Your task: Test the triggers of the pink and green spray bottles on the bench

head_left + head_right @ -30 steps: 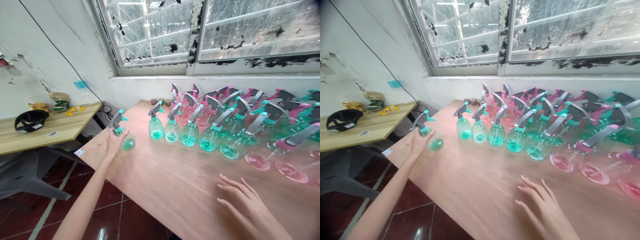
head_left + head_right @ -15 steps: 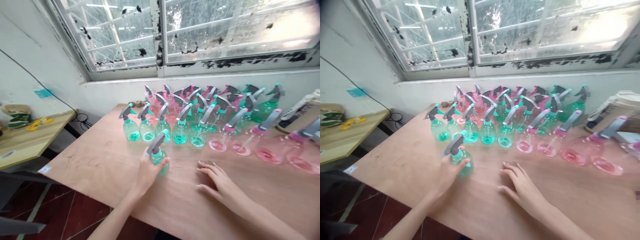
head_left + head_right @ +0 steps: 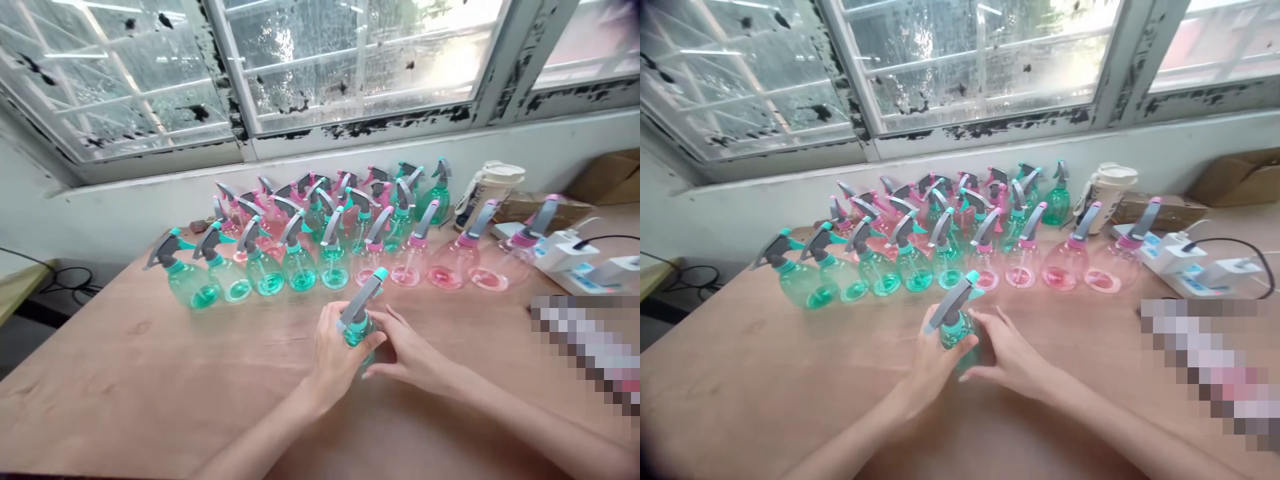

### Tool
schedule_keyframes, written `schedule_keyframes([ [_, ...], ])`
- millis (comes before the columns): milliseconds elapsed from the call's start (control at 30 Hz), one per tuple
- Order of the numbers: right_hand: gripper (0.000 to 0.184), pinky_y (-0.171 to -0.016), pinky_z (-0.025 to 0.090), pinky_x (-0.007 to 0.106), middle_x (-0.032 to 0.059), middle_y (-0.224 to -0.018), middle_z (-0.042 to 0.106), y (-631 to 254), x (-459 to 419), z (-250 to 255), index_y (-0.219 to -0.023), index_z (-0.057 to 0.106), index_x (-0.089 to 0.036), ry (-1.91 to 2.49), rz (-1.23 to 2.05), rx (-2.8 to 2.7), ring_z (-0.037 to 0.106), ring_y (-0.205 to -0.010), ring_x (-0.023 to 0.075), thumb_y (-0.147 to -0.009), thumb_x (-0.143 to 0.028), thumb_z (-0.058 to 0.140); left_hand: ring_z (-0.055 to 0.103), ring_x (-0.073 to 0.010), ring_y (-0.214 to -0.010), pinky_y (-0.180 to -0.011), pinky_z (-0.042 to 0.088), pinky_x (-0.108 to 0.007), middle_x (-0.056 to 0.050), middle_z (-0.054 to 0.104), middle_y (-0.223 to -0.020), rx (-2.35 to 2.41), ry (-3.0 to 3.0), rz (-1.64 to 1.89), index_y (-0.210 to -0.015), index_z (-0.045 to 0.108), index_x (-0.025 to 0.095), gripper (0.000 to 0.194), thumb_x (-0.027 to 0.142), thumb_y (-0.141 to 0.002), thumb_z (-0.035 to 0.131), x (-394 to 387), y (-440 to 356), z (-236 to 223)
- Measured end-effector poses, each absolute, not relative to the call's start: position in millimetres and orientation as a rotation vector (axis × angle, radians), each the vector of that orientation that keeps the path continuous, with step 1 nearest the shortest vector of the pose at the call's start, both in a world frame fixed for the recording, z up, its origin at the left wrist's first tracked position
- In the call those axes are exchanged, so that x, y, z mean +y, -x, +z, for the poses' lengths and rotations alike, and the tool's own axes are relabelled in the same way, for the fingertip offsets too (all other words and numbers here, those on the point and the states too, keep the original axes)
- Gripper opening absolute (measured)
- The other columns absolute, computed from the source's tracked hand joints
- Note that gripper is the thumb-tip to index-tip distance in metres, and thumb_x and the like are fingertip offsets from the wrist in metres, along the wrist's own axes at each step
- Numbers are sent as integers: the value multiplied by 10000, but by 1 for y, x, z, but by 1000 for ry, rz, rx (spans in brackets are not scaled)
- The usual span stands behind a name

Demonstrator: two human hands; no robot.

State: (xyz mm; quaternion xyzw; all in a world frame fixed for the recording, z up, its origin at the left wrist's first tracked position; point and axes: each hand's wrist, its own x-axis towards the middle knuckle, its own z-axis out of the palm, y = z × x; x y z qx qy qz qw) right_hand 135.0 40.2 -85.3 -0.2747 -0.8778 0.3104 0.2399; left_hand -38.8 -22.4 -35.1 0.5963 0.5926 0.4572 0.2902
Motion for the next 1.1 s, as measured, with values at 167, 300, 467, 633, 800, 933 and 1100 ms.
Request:
schedule_keyframes([
  [167,879,-1182,110,655,136,-1442,534,-128,48,-83,-1458,337,-264,699,913,-2330,457,-1372,339,-745,-573,748,571,-294,-1113,-983,461,-500,-87,580,-1165,1586,-1649,1115,-1180,548,227,486,546,-834,669,-20,42,-35],
  [300,866,-1179,105,661,129,-1377,588,-127,51,-81,-1410,410,-248,685,967,-2305,530,-1301,347,-702,-588,776,516,-337,-1233,-1035,418,-549,-126,531,-1323,1490,-1736,1037,-1314,458,238,639,471,-782,724,-15,58,-25],
  [467,950,-1156,233,644,130,-1333,615,-118,53,-76,-1413,439,-240,673,1051,-2282,527,-1292,374,-623,-593,831,503,-335,-1285,-1046,428,-508,-137,489,-1426,1341,-1787,1039,-1411,358,251,801,360,-727,760,5,67,-3],
  [633,893,-1041,459,507,130,-1414,543,-112,68,-77,-1406,454,-259,553,1148,-2250,521,-1294,344,-644,-500,853,624,-232,-995,-875,512,-377,-70,643,-1128,1246,-1916,1097,-1232,538,226,449,293,-806,661,26,59,3],
  [800,934,-1094,404,558,175,-1447,526,-139,89,-90,-1424,444,-202,640,906,-2411,483,-1338,362,-660,-588,816,542,-143,-691,-689,486,-295,-22,596,-872,1322,-1962,1256,-1096,565,202,285,205,-812,557,34,56,-5],
  [933,804,-1148,347,571,177,-1476,515,-162,97,-103,-1414,483,-181,734,716,-2505,441,-1390,344,-776,-612,716,457,-105,-567,-617,458,-267,1,589,-837,1355,-1939,1262,-1130,564,211,345,177,-788,537,38,57,-6],
  [1100,514,-1143,393,520,139,-1447,559,-164,94,-107,-1376,552,-206,744,541,-2487,490,-1364,285,-931,-460,599,454,-100,-556,-623,473,-269,-23,631,-933,1341,-1972,1269,-1158,573,224,388,168,-776,539,44,62,-6],
])
